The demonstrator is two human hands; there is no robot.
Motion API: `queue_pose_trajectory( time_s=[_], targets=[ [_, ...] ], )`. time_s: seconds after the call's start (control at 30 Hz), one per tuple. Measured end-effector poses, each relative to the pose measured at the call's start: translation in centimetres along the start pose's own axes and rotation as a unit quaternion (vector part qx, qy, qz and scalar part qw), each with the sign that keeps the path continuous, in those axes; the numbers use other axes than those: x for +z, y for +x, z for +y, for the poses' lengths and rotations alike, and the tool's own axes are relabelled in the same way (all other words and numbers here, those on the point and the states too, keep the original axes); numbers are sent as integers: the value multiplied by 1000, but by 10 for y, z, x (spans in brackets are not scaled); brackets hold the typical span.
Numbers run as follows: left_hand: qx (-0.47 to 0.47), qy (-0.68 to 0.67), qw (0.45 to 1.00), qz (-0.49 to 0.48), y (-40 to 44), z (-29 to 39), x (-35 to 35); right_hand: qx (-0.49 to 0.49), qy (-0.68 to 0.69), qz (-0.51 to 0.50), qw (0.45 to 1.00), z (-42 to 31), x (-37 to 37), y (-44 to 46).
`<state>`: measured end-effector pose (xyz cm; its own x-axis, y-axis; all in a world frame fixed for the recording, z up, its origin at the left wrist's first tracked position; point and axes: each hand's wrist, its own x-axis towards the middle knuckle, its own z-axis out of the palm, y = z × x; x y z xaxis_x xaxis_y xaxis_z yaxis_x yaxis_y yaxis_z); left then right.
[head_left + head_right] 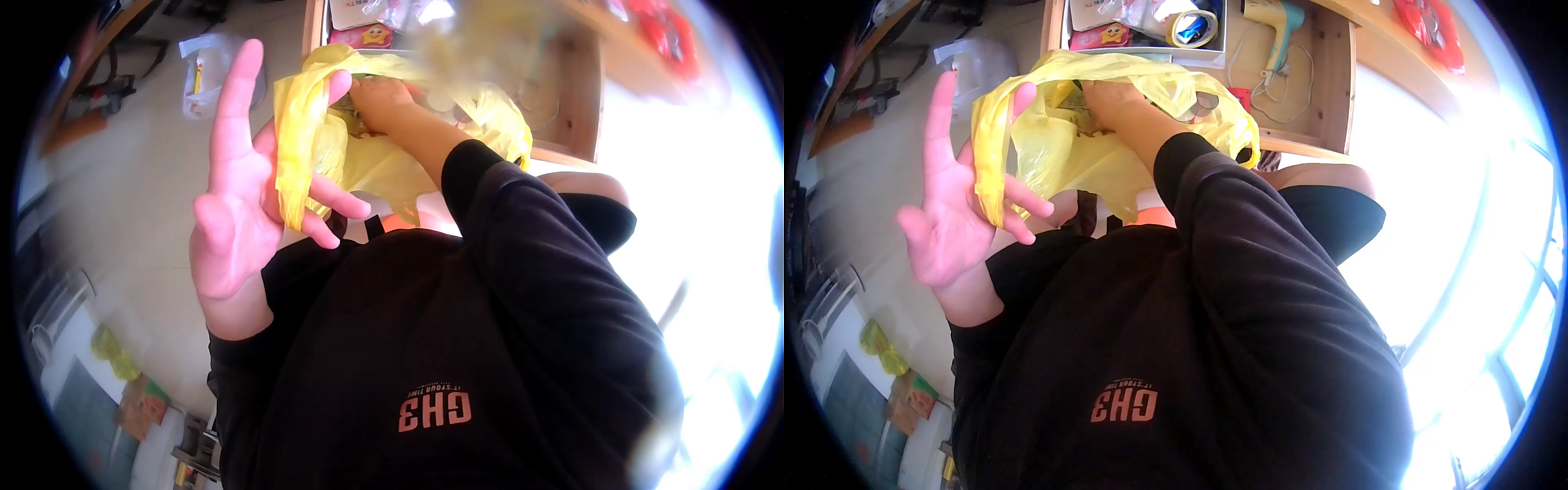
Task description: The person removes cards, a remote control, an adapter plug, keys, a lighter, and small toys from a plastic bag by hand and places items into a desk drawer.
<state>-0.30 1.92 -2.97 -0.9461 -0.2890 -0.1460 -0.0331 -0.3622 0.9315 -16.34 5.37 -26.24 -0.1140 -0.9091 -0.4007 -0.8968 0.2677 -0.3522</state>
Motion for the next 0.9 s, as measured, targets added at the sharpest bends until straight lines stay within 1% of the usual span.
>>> queue_pose_trajectory(
  time_s=[0.07, 0.17, 0.23, 0.27, 0.33, 0.37, 0.43, 0.5, 0.53, 0.57, 0.63, 0.7, 0.77, 0.8, 0.87, 0.9],
  targets=[
    [4, 4, 1000, -4, 0, 1, -1, 15, 15, -78, 997, -1, -17, -4],
    [17, 14, 1000, -3, -2, 2, -2, 21, 114, -87, 989, -9, -55, -30],
    [29, 22, 999, -1, -3, 2, -1, -68, 132, 37, 988, 13, -33, -31],
    [32, 24, 999, -2, -4, 3, -1, -112, 139, 99, 979, 24, -27, -35],
    [38, 28, 999, -4, -5, 2, 1, -133, 222, 101, 961, 28, -53, -61],
    [41, 31, 999, -1, -6, 3, 2, -111, 246, 104, 957, 29, -59, -72],
    [45, 37, 998, 5, -6, 2, 6, -82, 232, 146, 958, 27, -82, -100],
    [53, 52, 997, 10, -6, -1, 9, -63, 158, 223, 960, 27, -111, -131],
    [56, 61, 996, 12, -6, -2, 10, -141, 158, 270, 939, 41, -109, -135],
    [61, 67, 996, 15, -6, -3, 12, -119, 207, 257, 936, 43, -117, -145],
    [68, 77, 994, 21, -4, -5, 13, -109, 255, 266, 923, 44, -131, -157],
    [86, 69, 994, 21, -3, -9, 12, -107, 323, 252, 906, 44, -140, -165],
    [94, 54, 994, 26, -2, -11, 13, -99, 390, 218, 889, 47, -143, -169],
    [93, 44, 994, 31, -2, -12, 15, -116, 322, 250, 906, 51, -140, -168],
    [94, 40, 994, 40, 0, -13, 17, -145, 180, 311, 922, 49, -135, -168],
    [95, 46, 993, 48, 0, -14, 18, -109, 203, 259, 938, 47, -138, -173]
  ],
)
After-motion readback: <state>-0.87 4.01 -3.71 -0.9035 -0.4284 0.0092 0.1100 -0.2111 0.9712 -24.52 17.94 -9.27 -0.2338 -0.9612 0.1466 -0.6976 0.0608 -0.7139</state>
